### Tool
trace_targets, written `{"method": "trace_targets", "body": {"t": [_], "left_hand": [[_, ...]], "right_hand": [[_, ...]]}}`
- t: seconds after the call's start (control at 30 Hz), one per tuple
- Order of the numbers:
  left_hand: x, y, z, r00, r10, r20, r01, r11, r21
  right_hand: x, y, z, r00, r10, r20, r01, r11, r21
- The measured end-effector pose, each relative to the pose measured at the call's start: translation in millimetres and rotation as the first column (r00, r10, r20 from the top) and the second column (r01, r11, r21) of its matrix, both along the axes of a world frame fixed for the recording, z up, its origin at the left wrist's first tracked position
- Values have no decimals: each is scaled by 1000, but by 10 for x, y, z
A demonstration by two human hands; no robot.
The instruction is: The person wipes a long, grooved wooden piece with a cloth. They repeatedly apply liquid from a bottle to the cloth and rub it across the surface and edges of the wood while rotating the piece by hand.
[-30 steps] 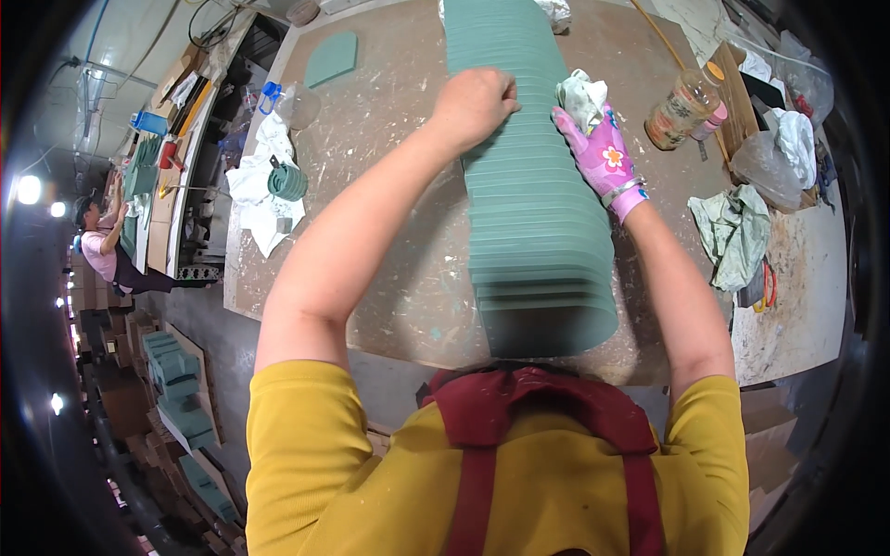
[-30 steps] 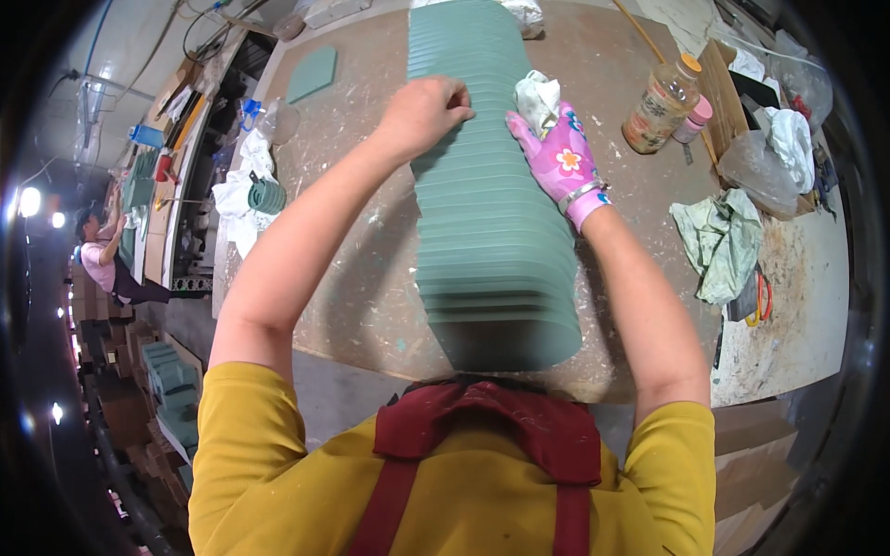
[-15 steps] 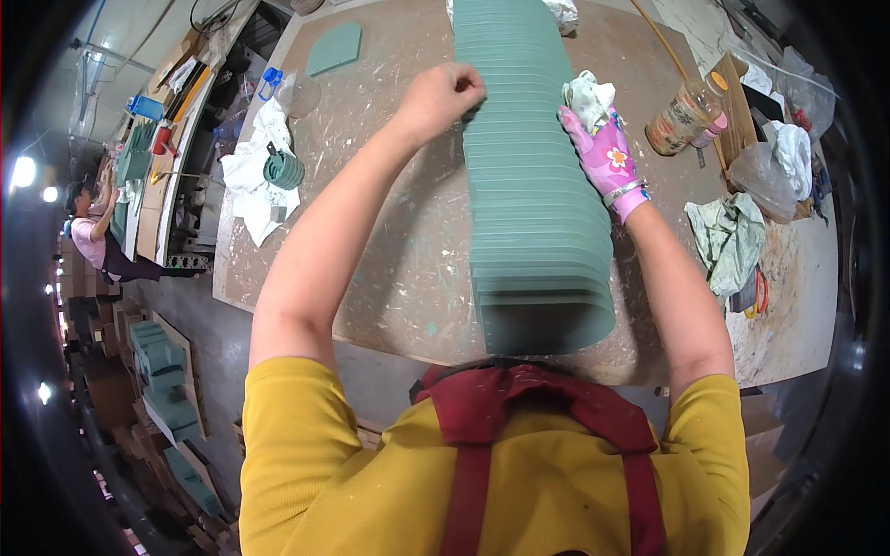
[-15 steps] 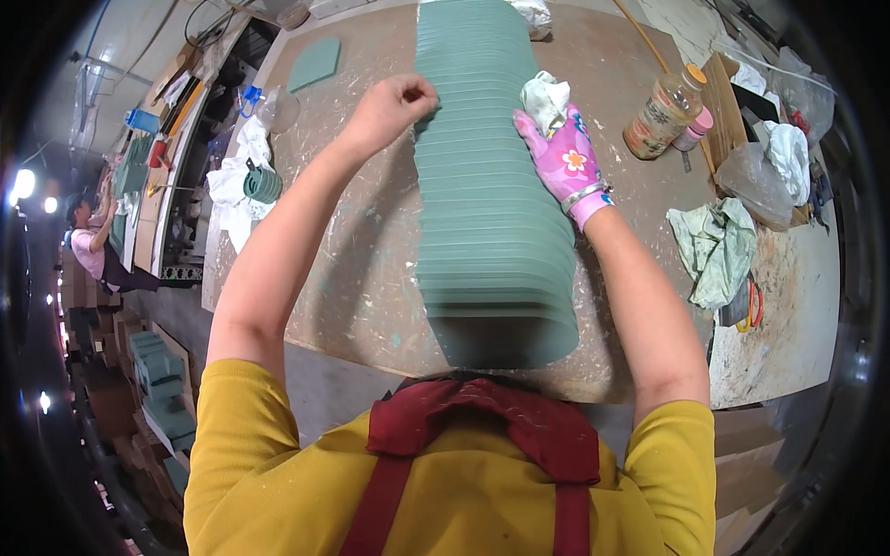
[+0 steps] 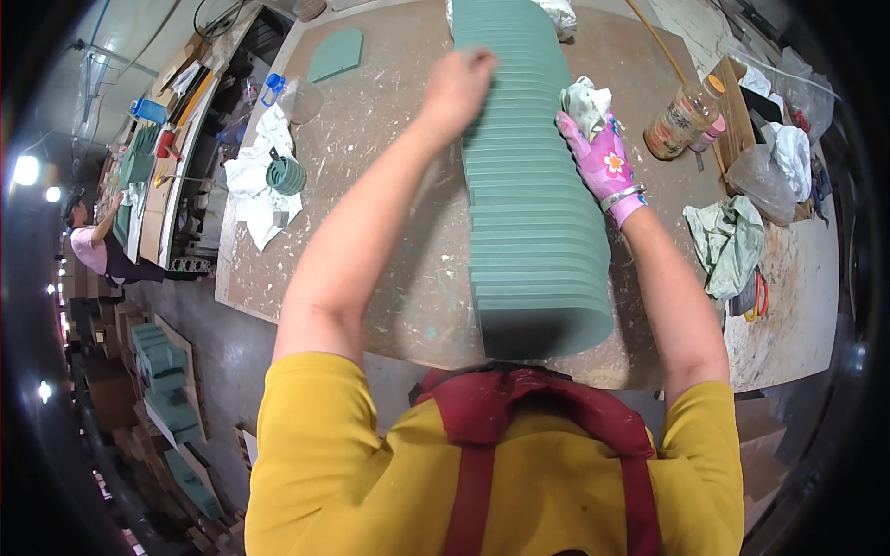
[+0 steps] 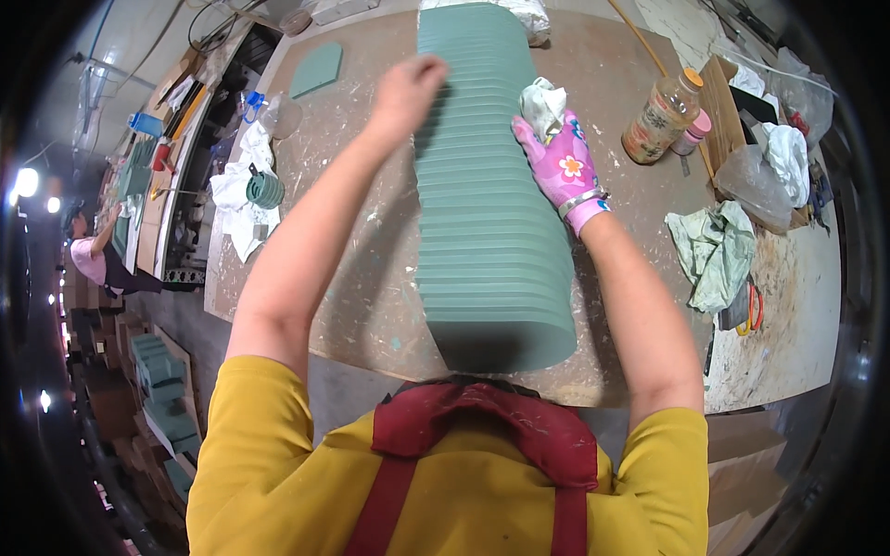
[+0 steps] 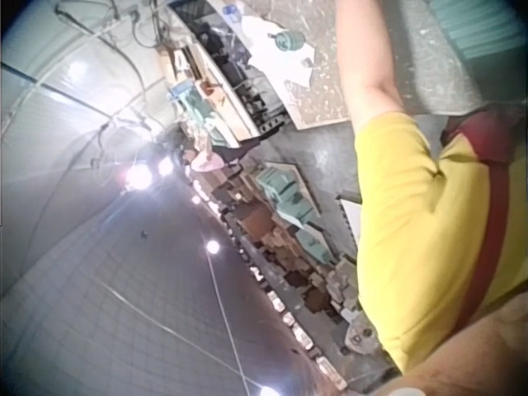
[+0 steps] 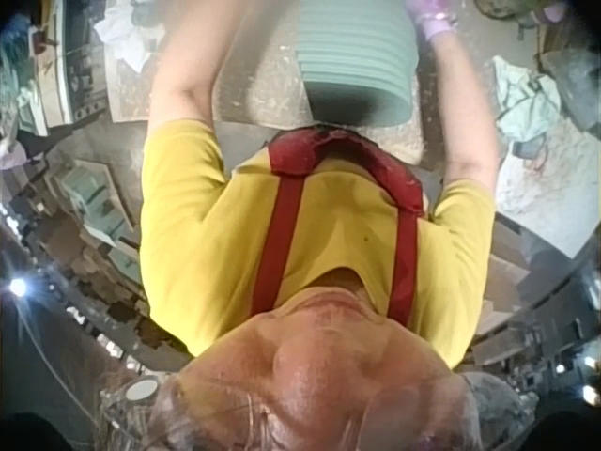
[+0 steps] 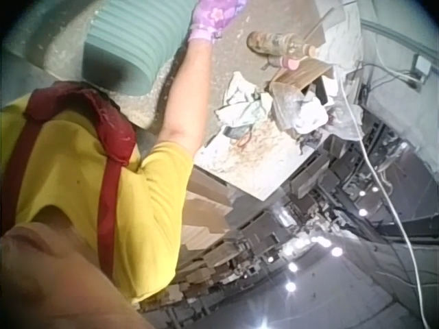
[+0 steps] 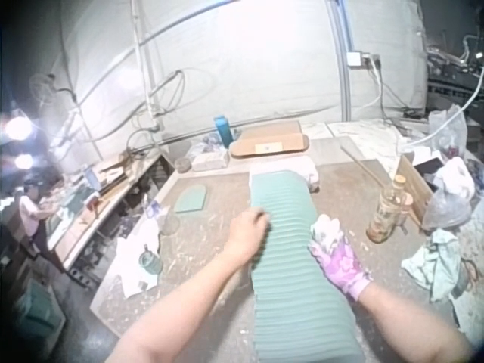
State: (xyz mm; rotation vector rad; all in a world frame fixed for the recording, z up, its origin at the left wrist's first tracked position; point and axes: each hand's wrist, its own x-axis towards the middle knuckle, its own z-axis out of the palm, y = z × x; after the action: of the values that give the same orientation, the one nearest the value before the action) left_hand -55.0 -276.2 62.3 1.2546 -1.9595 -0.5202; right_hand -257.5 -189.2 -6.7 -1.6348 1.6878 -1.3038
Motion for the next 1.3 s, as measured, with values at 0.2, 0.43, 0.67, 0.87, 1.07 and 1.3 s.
{"method": "trace_targets", "body": {"t": [0.2, 0.43, 0.67, 0.87, 1.07, 1.3], "left_hand": [[866, 96, -192, 984, 83, -157, -36, 959, 282], [602, 238, -53, 1000, 13, 14, -17, 959, 283], [657, 111, 18, 993, -102, -63, 119, 882, 456], [517, 47, 47, 995, -44, 88, 3, 907, 422], [709, 117, -86, 990, -4, -144, 59, 924, 379], [795, 1912, -248, 902, 98, -421, 148, 846, 513]], "right_hand": [[-8, 17, 24, 1000, 5, -12, -5, 1000, 28], [46, 19, 71, 1000, -4, -4, 4, 1000, -12], [40, 27, 55, 1000, -19, 23, 20, 1000, -1], [38, 77, 130, 996, 16, 88, -19, 999, 32], [-28, -3, -22, 994, 104, -38, -104, 994, 16], [-375, 65, 453, 895, -53, 443, 35, 998, 49]]}}
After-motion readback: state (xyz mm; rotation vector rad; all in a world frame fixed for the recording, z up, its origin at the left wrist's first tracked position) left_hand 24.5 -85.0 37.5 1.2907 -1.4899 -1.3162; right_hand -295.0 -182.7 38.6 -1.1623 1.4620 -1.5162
